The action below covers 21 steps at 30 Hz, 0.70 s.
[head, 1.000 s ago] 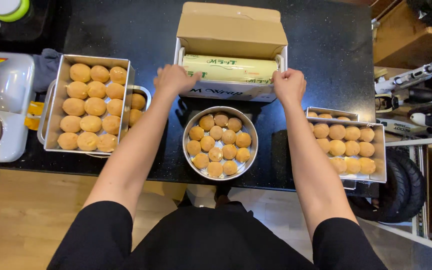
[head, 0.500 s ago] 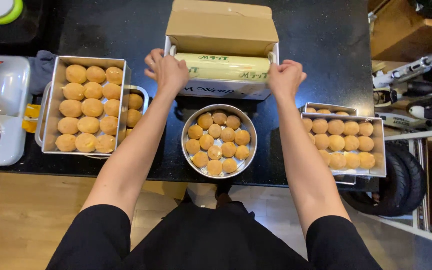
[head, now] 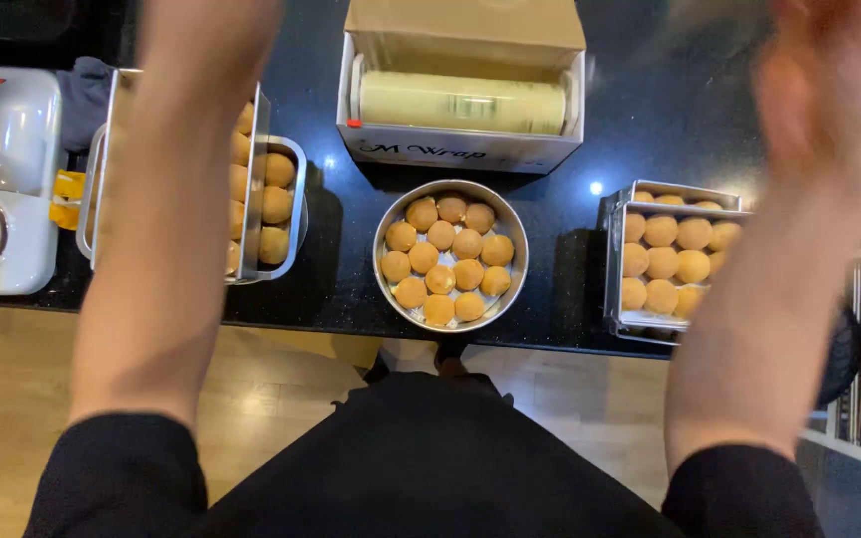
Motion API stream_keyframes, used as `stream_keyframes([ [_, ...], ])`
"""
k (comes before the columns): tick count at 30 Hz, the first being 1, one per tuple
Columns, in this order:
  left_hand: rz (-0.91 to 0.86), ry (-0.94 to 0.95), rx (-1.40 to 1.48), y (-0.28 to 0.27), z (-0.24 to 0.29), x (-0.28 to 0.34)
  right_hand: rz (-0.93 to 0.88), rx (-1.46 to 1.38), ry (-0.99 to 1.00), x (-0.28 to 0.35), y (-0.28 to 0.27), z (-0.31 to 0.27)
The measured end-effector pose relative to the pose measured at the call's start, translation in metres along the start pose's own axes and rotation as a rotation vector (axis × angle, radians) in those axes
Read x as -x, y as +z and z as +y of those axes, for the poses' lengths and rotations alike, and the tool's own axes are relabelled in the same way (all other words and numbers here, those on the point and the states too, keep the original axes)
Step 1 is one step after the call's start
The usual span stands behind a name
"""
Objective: Wrapping multiple metal trays containing dough balls with plastic food wrap.
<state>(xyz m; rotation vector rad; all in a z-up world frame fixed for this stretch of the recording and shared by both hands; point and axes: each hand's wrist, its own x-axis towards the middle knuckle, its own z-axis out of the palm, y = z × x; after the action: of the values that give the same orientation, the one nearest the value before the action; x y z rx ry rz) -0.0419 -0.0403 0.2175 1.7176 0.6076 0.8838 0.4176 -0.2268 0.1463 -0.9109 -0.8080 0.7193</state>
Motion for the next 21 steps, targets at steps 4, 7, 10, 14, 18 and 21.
stream_keyframes([
  [4, -0.245, 0.161, 0.038, -0.007, -0.011, 0.137, -0.160, 0.243, -0.002, 0.191, 0.076, -0.019],
  [7, -0.208, -0.072, 0.148, 0.007, -0.074, 0.222, -0.097, 0.288, 0.342, 0.277, 0.070, 0.022],
  [10, 0.006, -0.558, 0.230, 0.040, -0.177, 0.314, 0.011, 0.405, 0.683, 0.365, 0.036, 0.116],
  [14, 0.184, -0.973, 0.273, 0.071, -0.301, 0.342, 0.283, 0.577, 0.906, 0.373, 0.029, 0.208],
  [18, 0.280, -1.006, 0.258, 0.084, -0.321, 0.280, 0.411, 0.473, 0.910, 0.339, 0.022, 0.246],
  [21, 0.304, -0.899, 0.274, 0.080, -0.318, 0.253, 0.409, 0.475, 0.921, 0.322, 0.027, 0.256],
])
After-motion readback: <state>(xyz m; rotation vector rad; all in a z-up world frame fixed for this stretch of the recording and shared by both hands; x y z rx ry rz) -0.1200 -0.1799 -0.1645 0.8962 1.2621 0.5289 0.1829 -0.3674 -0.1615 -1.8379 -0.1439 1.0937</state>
